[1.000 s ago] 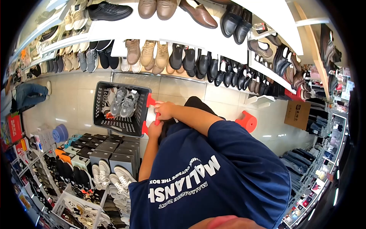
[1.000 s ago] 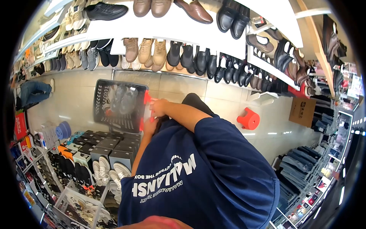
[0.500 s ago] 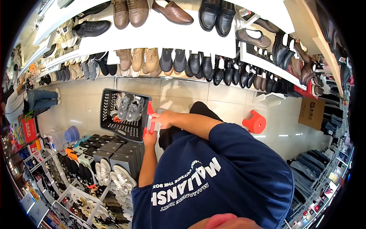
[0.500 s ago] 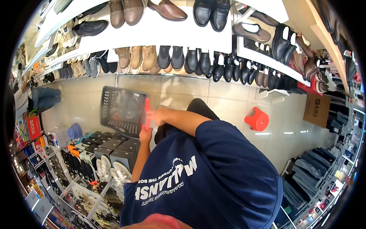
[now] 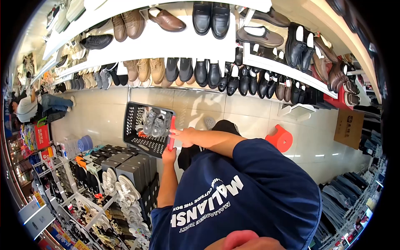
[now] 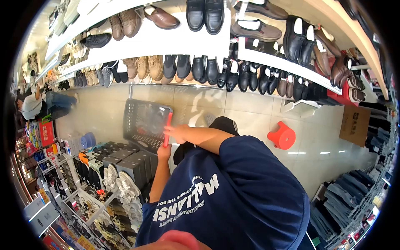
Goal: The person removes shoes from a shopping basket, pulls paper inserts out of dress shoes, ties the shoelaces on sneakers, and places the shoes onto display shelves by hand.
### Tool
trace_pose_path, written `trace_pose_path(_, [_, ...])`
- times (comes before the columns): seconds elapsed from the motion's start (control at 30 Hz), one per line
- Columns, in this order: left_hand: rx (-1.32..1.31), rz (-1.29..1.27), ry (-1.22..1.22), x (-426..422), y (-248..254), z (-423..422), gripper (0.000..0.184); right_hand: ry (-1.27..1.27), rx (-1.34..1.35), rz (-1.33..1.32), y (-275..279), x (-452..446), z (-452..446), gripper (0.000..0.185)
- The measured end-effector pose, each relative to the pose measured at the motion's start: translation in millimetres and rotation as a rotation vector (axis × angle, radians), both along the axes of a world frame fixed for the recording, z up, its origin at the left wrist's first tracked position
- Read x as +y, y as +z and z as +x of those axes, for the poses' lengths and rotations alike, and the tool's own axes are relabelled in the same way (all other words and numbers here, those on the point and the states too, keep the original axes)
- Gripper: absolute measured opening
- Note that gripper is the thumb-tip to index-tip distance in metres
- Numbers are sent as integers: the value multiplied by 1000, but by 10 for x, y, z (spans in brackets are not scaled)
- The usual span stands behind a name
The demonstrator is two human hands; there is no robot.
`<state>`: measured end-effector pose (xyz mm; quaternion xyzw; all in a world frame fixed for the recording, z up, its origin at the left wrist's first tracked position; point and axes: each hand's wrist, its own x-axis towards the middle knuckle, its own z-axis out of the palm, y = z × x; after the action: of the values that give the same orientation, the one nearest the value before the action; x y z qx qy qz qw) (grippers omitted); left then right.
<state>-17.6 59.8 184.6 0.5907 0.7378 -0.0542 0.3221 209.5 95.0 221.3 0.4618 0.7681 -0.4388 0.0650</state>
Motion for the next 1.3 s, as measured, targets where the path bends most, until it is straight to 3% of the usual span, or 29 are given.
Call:
trace_pose_path(0.1, [-4,-111,-7,-142,124,188,49,-49,59,-2,37,-276,178,100])
trace_pose_path(0.27, [7,-47,-16,-422,344,451,39,-126,88,45,106,-678,327,102])
trace_pose_path(0.37, [-138,-38,1,-625,331,522,39,-187,94,101,97,-952,353,105])
trace_pose_path(0.6, [-72,-89,27,-1222,368,986,44,-236,134,23,261,-1548,778,109])
trace_pose_path(0.77, [-146,-161,-26,-1481,197,1001,48,-185,275,41,8,-1822,1035,113])
trace_pose_path(0.97, [-107,-175,-52,-1732,279,1169,50,-61,363,-51,-141,-1908,1498,96])
trace_pose_path(1.07, [9,-99,-101,-1842,548,1503,50,-99,200,-69,-405,-2088,2096,87])
trace_pose_path(1.23, [71,-40,-121,-1761,356,2214,82,-587,52,-152,-121,-2348,3711,65])
trace_pose_path(1.3, [181,-87,-141,-1655,522,2591,86,-798,61,11,-449,-2587,4270,62])
